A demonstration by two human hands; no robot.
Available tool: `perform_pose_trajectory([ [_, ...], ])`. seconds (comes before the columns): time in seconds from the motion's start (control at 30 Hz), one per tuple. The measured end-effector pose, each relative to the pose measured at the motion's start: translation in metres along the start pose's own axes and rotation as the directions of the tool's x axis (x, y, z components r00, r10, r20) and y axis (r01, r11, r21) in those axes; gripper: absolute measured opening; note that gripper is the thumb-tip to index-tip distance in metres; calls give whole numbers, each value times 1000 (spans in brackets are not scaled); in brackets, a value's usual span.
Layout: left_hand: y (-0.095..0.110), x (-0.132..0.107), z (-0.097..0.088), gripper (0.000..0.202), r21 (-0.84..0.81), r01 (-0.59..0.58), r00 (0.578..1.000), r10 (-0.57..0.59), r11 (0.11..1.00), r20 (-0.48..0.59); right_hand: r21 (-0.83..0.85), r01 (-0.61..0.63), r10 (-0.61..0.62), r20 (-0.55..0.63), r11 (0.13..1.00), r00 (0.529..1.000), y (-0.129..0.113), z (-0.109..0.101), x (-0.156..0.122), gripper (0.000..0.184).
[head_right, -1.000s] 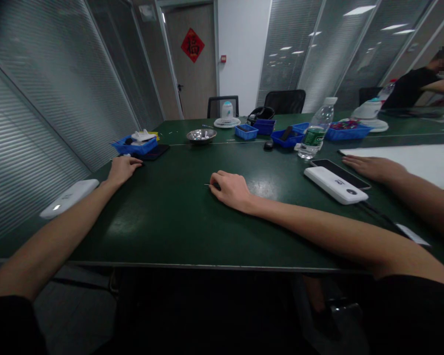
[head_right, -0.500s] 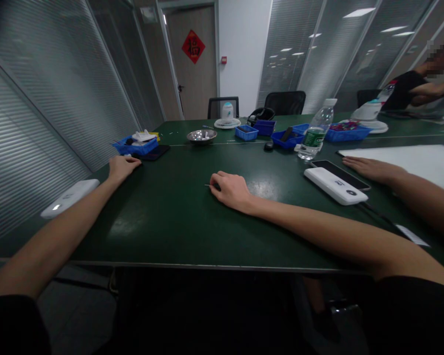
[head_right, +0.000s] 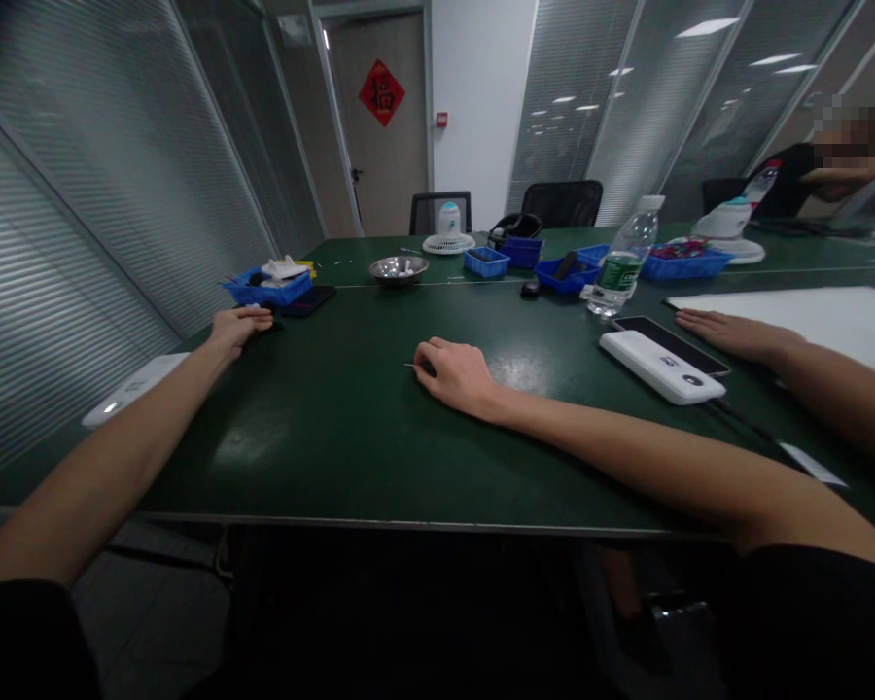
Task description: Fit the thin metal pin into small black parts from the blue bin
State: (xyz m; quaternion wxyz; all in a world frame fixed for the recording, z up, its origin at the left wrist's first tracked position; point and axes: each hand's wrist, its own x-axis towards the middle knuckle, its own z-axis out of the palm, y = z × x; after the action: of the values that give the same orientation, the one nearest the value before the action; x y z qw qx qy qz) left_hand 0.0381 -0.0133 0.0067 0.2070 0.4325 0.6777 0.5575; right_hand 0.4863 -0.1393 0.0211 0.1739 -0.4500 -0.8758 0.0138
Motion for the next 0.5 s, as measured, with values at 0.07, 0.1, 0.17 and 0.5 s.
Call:
perform_pose_trajectory([
  [0.07, -2, 2, 1, 27, -9, 28, 1000, -28, 1000, 11, 7, 2, -2, -1, 1000, 1000, 0, 0, 0, 21],
  [0.1, -2, 3, 1, 30, -8, 40, 999, -40, 999, 14, 8, 4, -4, -5, 1000, 1000, 1, 0, 0, 22],
  [0.17, -2, 4, 0, 33, -6, 47, 999, -47, 999, 15, 9, 11, -11, -13, 1000, 1000, 2, 1, 0, 21],
  [0.5, -3, 4, 0, 29, 34, 28, 999, -30, 999, 43, 13, 14, -14, -4, 1000, 1000, 0, 0, 0, 20],
])
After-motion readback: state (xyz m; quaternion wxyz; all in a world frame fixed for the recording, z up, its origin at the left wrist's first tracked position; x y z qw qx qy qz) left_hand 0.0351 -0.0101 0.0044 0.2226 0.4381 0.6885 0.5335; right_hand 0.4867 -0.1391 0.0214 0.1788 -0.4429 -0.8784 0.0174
